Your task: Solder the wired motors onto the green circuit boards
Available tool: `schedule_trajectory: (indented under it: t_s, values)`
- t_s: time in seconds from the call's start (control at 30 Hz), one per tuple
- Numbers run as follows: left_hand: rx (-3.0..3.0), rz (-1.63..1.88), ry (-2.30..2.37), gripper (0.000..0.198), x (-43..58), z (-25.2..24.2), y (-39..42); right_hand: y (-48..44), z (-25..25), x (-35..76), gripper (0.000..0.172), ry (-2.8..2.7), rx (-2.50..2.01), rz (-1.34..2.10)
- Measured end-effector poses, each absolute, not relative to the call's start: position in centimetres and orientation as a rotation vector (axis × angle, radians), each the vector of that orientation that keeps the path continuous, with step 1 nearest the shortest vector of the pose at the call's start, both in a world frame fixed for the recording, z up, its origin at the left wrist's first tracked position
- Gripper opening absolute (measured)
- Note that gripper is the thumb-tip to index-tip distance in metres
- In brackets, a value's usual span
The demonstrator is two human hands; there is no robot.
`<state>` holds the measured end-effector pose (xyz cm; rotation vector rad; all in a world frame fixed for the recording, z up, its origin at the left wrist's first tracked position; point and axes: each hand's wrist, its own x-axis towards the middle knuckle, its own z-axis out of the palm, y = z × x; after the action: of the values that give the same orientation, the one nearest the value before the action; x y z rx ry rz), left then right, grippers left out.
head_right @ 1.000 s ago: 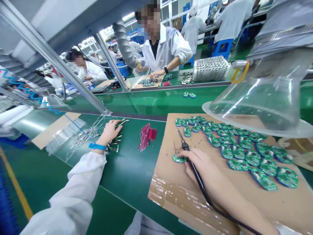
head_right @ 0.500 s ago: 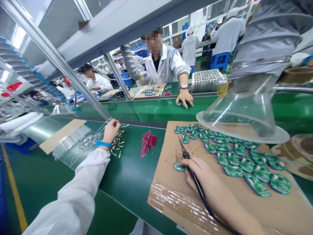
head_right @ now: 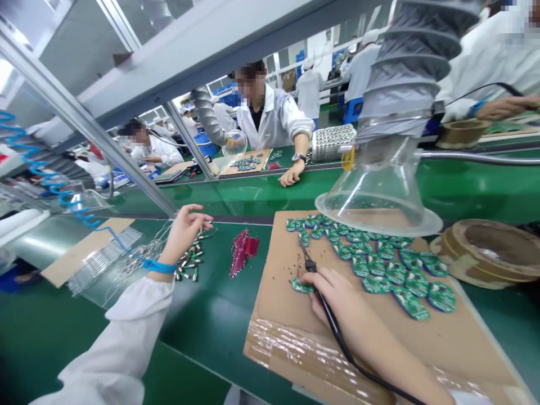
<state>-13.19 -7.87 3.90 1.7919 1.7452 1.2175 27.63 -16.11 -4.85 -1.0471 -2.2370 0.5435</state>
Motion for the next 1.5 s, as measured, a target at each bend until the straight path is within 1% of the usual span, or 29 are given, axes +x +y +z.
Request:
schedule_trajectory:
  t_s: [0.07,0.17,0.3,0.4,0.47,0.57,0.8,0.97,1.13,1.3,1.4,1.5]
  values:
    - [1.783,1.106,1.53,0.038,-9.0,2.8,-8.7,-16.3,-4.3,27.4,0.027,-2.232,-1.057,0.561]
    - [1.766,0.933,1.283,0.027,-2.4,0.7,-10.6,-16.6,-3.8,27.6,0.024,-2.169,-1.068,0.557]
    - [1.749,0.79,1.081,0.024,4.1,-0.9,-13.3,-16.7,-3.5,28.3,0.018,-2.095,-1.084,0.558]
    - [1.778,0.712,0.984,0.024,6.1,-1.0,-14.5,-16.8,-3.5,28.3,0.012,-2.082,-1.054,0.554]
    - [1.841,0.689,0.962,0.024,6.5,-1.0,-15.0,-16.8,-3.5,28.1,0.006,-2.061,-1.05,0.553]
    - [1.951,0.66,0.964,0.023,6.2,-1.1,-15.4,-17.0,-3.3,27.9,0.01,-2.049,-1.065,0.583]
    - [2.051,0.496,0.91,0.022,5.9,-1.7,-15.8,-17.0,-3.6,27.9,0.006,-2.051,-1.033,0.534]
    - [1.763,0.602,0.918,0.016,6.4,-2.0,-16.4,-17.1,-3.5,27.8,0.006,-1.938,-0.941,0.648]
    - [1.524,0.707,0.942,0.016,6.5,-2.2,-16.8,-17.1,-3.6,27.5,0.004,-1.827,-0.954,0.725]
    - [1.58,0.714,0.962,0.014,6.5,-2.0,-16.8,-17.1,-3.6,27.4,0.005,-1.801,-0.953,0.697]
    - [1.726,0.682,0.972,0.011,6.4,-1.7,-16.8,-17.2,-3.5,27.4,0.005,-1.821,-0.955,0.733]
    - [1.735,0.658,0.971,0.012,6.4,-1.8,-16.8,-17.3,-3.3,27.3,0.006,-1.838,-0.952,0.756]
